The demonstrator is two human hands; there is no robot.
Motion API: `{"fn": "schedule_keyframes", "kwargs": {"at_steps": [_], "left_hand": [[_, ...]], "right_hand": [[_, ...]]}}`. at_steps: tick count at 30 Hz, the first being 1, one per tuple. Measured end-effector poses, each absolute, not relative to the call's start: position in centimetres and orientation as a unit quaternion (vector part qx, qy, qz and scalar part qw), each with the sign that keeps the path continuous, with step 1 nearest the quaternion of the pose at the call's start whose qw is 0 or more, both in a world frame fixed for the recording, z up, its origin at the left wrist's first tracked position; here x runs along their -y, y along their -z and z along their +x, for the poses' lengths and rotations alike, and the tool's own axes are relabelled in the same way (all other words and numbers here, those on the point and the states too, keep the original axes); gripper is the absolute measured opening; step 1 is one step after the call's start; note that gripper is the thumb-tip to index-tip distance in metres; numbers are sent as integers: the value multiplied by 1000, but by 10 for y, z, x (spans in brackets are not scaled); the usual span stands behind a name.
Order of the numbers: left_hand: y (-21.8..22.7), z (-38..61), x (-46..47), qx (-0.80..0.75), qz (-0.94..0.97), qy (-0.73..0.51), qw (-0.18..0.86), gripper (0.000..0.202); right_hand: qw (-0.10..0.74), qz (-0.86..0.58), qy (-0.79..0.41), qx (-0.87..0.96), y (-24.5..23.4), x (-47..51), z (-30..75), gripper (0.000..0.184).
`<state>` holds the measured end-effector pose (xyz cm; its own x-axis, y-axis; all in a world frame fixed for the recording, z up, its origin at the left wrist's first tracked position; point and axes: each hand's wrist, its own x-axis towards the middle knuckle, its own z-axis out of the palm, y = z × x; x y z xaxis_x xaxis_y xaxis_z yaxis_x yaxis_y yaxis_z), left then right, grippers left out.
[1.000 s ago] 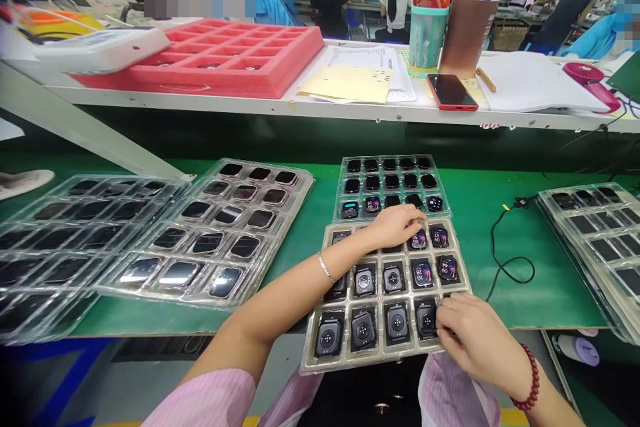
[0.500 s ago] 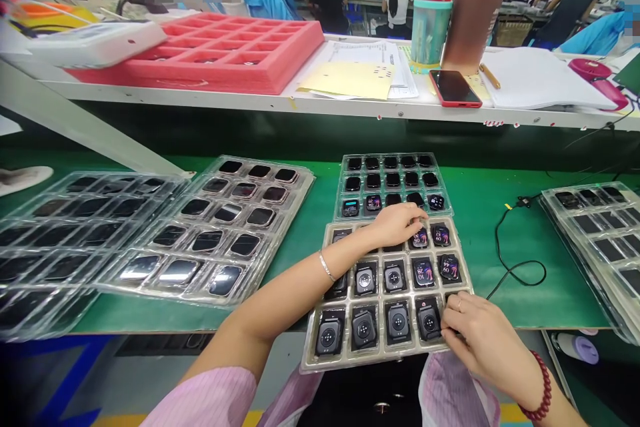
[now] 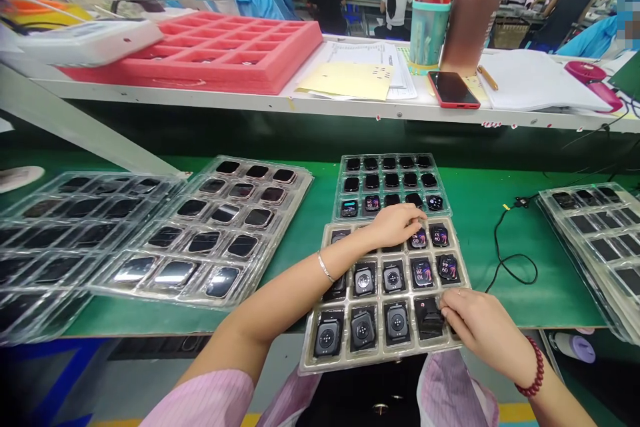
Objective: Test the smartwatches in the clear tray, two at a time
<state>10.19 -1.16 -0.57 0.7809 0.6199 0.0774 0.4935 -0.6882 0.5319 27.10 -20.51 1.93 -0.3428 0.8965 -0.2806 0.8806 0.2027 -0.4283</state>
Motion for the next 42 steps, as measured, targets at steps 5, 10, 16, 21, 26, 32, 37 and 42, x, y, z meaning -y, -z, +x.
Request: {"fn": "schedule_keyframes", "kwargs": {"at_steps": [5,10,16,21,26,32,37,42], "left_hand": [[4,102,12,-307,911,-126,244,32],[6,102,12,-302,913,-133,241,32],[0,102,3,-295,893,-155,302,31],[-35,77,-7,-295,882,-208,304,30],[-41,25,-12,-311,906,-167,233,29],[-14,-1,-17,-280,931,-90,215,27],[-13,5,-16,-230,958,-88,147,26],[-2,2,-18,-217,959,-104,152,27]], "right_hand": [[33,-569,-290,769,-23,205,272,27],[49,-569,-281,771,-22,205,275,19],[155,-573,-160,788,-20,151,266,18],[85,-532,-99,837,-19,87,237,17],[110,-495,-159,847,-22,62,235,23],[127,-520,-228,813,-9,55,240,28],[155,-530,-234,801,-3,61,238,33],[168,-540,-236,790,0,61,235,28]]}}
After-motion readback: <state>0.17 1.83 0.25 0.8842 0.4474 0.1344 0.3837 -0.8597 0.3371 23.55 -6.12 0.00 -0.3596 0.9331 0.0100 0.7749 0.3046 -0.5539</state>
